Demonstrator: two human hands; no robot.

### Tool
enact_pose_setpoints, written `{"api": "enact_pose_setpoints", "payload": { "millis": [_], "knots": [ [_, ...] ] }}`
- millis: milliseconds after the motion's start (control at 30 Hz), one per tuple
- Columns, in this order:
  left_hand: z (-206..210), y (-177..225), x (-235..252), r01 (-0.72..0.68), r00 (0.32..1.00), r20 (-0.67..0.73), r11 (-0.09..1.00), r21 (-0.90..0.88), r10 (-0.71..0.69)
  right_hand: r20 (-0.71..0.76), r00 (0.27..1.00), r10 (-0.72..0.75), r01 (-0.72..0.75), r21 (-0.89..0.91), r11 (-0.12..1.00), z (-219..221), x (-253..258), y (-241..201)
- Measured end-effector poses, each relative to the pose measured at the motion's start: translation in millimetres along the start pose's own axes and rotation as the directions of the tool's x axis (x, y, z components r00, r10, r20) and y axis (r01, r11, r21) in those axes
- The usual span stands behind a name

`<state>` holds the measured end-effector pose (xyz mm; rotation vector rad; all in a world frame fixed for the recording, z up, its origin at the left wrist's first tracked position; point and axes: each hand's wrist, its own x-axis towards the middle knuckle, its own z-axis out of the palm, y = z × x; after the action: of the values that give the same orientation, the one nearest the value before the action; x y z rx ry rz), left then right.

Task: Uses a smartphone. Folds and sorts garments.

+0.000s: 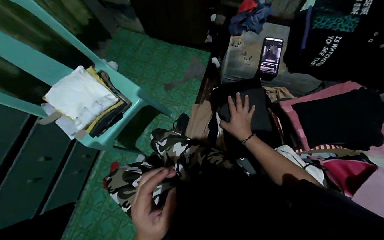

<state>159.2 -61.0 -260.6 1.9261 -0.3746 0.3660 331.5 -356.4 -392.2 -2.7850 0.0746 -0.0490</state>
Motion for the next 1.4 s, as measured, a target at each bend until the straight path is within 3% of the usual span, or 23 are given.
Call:
{"api": "enact_pose_setpoints", "payload": {
  "millis": [233,567,700,800,933,1033,1133,1233,1400],
  "knots": [
    [11,-5,8,0.006,1.000,-0.022,1.000,-0.026,-0.007,0.053,0.998,0.022,-0.022,-0.002,1.000,-11,11,-3],
    [20,-4,16,-0.004,0.994,0.111,0.999,0.042,-0.001,0.078,0.995,0.059,-0.053,-0.080,0.995,1,33,-20],
    [20,-4,16,0.005,0.994,0.105,0.999,0.051,-0.011,0.038,0.998,0.057,-0.058,0.016,0.998,-5,38,-15],
    [18,-5,15,0.027,0.994,0.107,0.998,0.051,-0.032,-0.043,0.998,0.042,-0.029,0.270,0.962,-14,32,-1],
    [16,-8,12,0.074,0.991,0.106,0.997,0.031,-0.077,-0.188,0.974,0.129,0.032,0.672,0.740,-29,20,29],
    [17,-12,10,0.074,0.992,0.104,0.997,-0.008,-0.073,-0.152,0.947,0.282,-0.006,0.872,0.490,-33,17,49],
    [18,-15,10,0.069,0.992,0.107,0.997,-0.023,-0.066,-0.027,0.913,0.407,-0.098,0.954,0.283,-41,14,52],
    [17,-16,10,0.064,0.991,0.120,0.998,-0.013,-0.062,0.047,0.906,0.421,-0.116,0.984,0.139,-42,13,57],
    [18,-17,10,0.091,0.988,0.123,0.996,-0.014,-0.088,0.063,0.924,0.378,-0.071,0.997,0.007,-39,14,63]
  ]
}}
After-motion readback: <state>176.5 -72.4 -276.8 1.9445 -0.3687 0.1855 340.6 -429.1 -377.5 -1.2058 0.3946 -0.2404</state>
